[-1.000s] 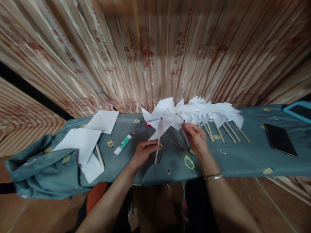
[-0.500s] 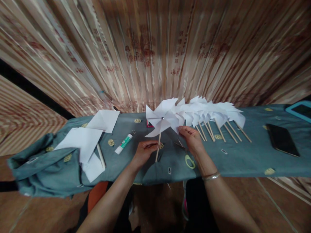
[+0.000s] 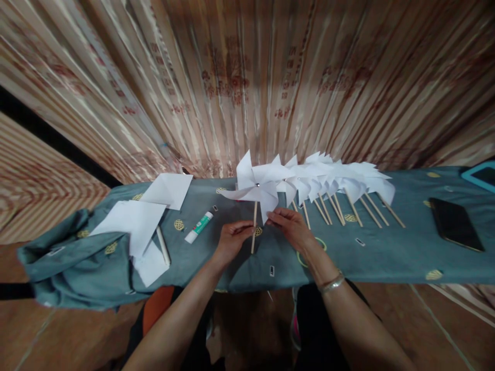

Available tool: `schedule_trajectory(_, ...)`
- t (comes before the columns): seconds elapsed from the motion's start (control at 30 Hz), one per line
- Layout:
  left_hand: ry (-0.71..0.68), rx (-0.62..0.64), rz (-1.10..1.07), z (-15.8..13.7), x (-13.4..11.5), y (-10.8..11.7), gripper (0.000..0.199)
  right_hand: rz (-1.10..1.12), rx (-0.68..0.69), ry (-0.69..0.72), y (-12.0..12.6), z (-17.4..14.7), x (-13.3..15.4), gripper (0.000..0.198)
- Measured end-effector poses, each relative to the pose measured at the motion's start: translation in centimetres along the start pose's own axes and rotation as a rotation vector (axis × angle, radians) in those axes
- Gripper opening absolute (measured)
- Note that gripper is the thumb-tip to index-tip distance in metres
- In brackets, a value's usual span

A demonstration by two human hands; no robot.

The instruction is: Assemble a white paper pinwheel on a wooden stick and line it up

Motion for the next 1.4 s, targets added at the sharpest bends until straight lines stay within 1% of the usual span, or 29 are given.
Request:
schedule_trajectory(0.2,-0.012,0.028,-0.012,-0.2,0.3,-0.3,0.031,-0.039,0.054,0.004,-0.5,-0.3,-0.2,0.028)
schedule_trajectory(0.37,-0.026,0.046,-0.019,-0.3,0.3,-0.5,0.029,-0.049,0.09,-0.012,-0.7,-0.4,-0.7,0.028)
schedule_trajectory(0.57,-0.017,0.082,-0.027,-0.6,0.2,-0.7,0.03,-0.067,0.105,-0.011,-1.0,-0.4,-1.0,0.027)
schedule_trajectory(0.7,-0.015,0.085,-0.021,-0.7,0.0,-0.7,0.029,-0.121,0.131,0.031,-0.9,-0.5,-0.5,0.028)
schedule_trajectory(0.77,-0.009,0.062,-0.028,-0.5,-0.1,-0.5,0.028,-0.14,0.12,0.066,-0.5,-0.4,0.2,0.032)
schedule_trajectory(0.83,-0.004,0.034,-0.028,-0.3,-0.2,-0.2,0.028,-0.126,0.074,0.086,0.4,-0.2,0.9,0.036)
schedule_trajectory(0.9,0.0,0.012,-0.026,-0.1,-0.3,0.0,0.028,-0.077,-0.008,0.098,1.8,0.3,1.6,0.037)
schedule_trajectory(0.97,0.003,0.002,-0.028,0.0,-0.4,0.2,0.028,0.003,-0.124,0.127,3.4,0.9,2.3,0.036)
schedule_trajectory(1.07,0.007,0.005,-0.034,-0.2,-0.4,0.2,0.028,0.14,-0.332,0.183,5.9,1.8,3.0,0.03)
schedule_trajectory(1.13,0.01,0.024,-0.019,-0.5,-0.3,0.0,0.027,0.197,-0.431,0.211,6.8,2.1,3.0,0.027)
schedule_trajectory(1.17,0.011,0.034,-0.01,-0.6,-0.3,0.0,0.026,0.206,-0.455,0.223,7.0,2.3,3.0,0.026)
schedule_trajectory(1.23,0.014,0.049,0.003,-0.7,-0.1,-0.2,0.024,0.202,-0.459,0.236,6.8,2.4,3.0,0.026)
schedule_trajectory(1.4,0.007,0.072,0.033,-0.8,0.6,-0.2,0.024,0.195,-0.387,0.235,5.9,2.3,2.7,0.025)
Point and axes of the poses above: each hand's wrist, its own z-axis towards the middle knuckle, its own y-axis out of the back of the hand, x = y × z, the point moved 5 cm from there along z, towards the middle knuckle, and after that the axes turned 14 degrees about -x, right-handed, at the moved point
